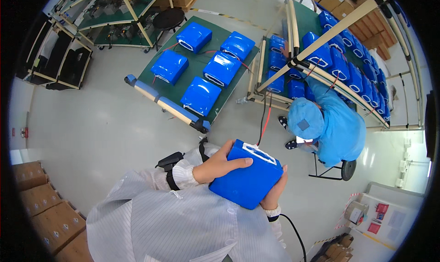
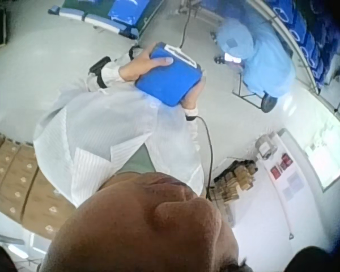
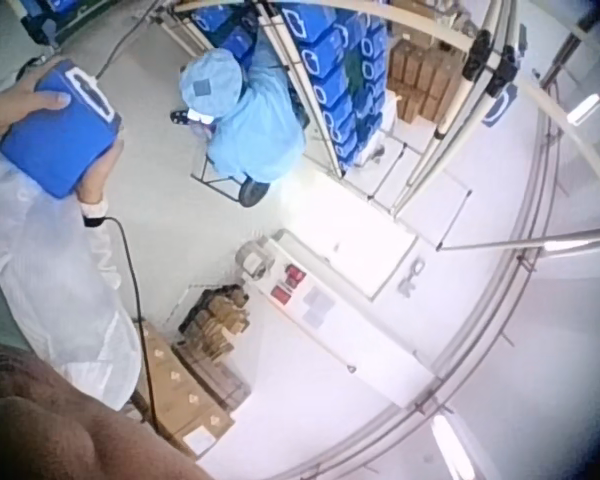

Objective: Applying a white adhesive sealant in a rectangular pattern onto the top surface of blue industrial battery packs.

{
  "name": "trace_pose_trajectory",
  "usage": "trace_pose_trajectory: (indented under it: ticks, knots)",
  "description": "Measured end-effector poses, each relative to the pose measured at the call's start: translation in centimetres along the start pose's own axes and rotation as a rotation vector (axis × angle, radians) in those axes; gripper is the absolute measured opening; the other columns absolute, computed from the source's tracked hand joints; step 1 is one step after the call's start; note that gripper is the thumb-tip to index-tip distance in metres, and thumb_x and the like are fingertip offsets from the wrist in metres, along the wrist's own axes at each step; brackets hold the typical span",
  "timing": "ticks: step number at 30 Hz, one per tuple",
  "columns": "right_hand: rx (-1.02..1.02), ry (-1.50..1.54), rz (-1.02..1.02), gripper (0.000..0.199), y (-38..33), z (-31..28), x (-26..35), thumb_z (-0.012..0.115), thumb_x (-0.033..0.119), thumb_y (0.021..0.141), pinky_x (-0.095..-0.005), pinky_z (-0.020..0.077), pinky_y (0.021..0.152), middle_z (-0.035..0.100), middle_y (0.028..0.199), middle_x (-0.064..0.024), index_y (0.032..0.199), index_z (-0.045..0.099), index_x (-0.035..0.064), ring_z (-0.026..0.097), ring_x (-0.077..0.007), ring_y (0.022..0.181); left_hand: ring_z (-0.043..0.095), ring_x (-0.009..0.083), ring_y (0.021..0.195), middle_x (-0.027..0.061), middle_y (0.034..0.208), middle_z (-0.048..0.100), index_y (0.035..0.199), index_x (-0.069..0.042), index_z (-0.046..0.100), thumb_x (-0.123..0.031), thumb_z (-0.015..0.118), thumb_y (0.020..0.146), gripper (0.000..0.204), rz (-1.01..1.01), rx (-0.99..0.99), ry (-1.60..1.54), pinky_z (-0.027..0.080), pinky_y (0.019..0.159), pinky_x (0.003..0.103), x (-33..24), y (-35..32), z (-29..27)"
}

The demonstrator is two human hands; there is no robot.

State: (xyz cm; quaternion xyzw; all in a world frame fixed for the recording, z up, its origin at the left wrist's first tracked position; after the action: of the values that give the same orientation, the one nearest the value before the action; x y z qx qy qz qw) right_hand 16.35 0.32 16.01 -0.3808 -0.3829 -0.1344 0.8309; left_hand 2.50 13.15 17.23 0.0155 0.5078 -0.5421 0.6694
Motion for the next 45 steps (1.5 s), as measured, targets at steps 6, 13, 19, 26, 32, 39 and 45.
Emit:
trace_pose_trajectory:
  ticks: [6, 13, 19, 26, 32, 39, 45]
  knots:
    - [0.046, -0.075, -0.024, 0.071, 0.1, -1.4, 0.1, 0.034, 0.065, 0.104, -0.0389, 0.0510, 0.100, 0.064, 0.127, -0.0149, 0.133, 0.055, 0.0027, 0.063, -0.0252, 0.115, 0.056, 0.0258, 0.125, 0.0171, 0.136, 0.055, 0.146, -0.001, 0.035, -0.034, 0.083, 0.087, 0.083, 0.093, -0.017, 0.006, 0.048, 0.104, 0.039, 0.6, -0.6, 0.9]
    - [0.248, -0.363, -0.226, 0.096, -0.6, -1.4, 1.9, 0.059, 0.079, 0.085, -0.0380, 0.0476, 0.101, 0.057, 0.128, -0.0140, 0.136, 0.045, -0.0008, 0.057, -0.0230, 0.118, 0.056, 0.0249, 0.125, 0.0166, 0.134, 0.055, 0.143, -0.002, 0.036, -0.030, 0.084, 0.086, 0.080, 0.132, -0.017, 0.054, 0.048, 0.104, 0.039, 0.7, -1.0, 2.0]
    - [0.219, -0.328, -0.157, 0.092, -1.2, -2.6, 1.7, 0.067, 0.072, 0.085, -0.0380, 0.0473, 0.101, 0.057, 0.128, -0.0146, 0.138, 0.043, -0.0006, 0.057, -0.0228, 0.118, 0.056, 0.0240, 0.124, 0.0163, 0.134, 0.055, 0.143, -0.002, 0.037, -0.031, 0.084, 0.086, 0.079, 0.138, -0.013, 0.059, 0.048, 0.104, 0.039, 1.3, -0.8, 2.5]
    - [0.219, -0.388, -0.119, 0.075, -2.5, -1.7, 3.1, 0.078, 0.037, 0.088, -0.0386, 0.0471, 0.103, 0.057, 0.130, -0.0150, 0.141, 0.040, 0.0004, 0.057, -0.0235, 0.120, 0.056, 0.0234, 0.124, 0.0154, 0.132, 0.055, 0.142, -0.001, 0.038, -0.032, 0.082, 0.088, 0.077, 0.155, -0.015, 0.081, 0.048, 0.104, 0.038, 1.8, -0.6, 2.7]
    - [0.149, -0.323, -0.102, 0.076, -3.2, -1.4, 3.1, 0.079, 0.038, 0.085, -0.0383, 0.0472, 0.103, 0.058, 0.127, -0.0142, 0.140, 0.041, 0.0002, 0.057, -0.0234, 0.118, 0.056, 0.0225, 0.122, 0.0139, 0.129, 0.056, 0.141, -0.001, 0.038, -0.032, 0.085, 0.085, 0.079, 0.300, 0.011, 0.177, 0.047, 0.103, 0.037, 1.3, -0.6, 2.9]
    - [0.246, -0.559, -0.364, 0.099, -3.6, -0.7, 4.6, 0.086, 0.043, 0.069, -0.0416, 0.0488, 0.103, 0.051, 0.130, -0.0196, 0.140, 0.035, -0.0036, 0.058, -0.0299, 0.121, 0.054, 0.0221, 0.122, 0.0119, 0.130, 0.052, 0.142, -0.002, 0.036, -0.027, 0.096, 0.070, 0.096, 0.560, 0.167, 0.258, 0.045, 0.103, 0.036, -0.3, -1.1, 2.7]
    - [0.414, -0.606, -0.649, 0.102, -3.8, 0.2, 4.3, 0.090, 0.045, 0.066, -0.0459, 0.0478, 0.105, 0.050, 0.129, -0.0237, 0.137, 0.034, -0.0025, 0.056, -0.0347, 0.124, 0.053, 0.0291, 0.128, 0.0170, 0.132, 0.050, 0.143, -0.004, 0.035, -0.038, 0.103, 0.054, 0.117, 0.717, 0.299, 0.377, 0.046, 0.107, 0.042, 0.0, -1.5, 1.8]
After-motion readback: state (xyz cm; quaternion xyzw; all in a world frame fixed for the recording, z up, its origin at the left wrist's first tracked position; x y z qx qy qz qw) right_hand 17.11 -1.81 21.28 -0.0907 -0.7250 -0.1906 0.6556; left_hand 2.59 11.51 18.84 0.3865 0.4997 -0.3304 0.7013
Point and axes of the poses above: each hand's wrist, its own y-axis towards the middle knuckle, its own z-axis out of the palm, x = y × z, the point moved 6 cm from there along y, towards the middle knuckle
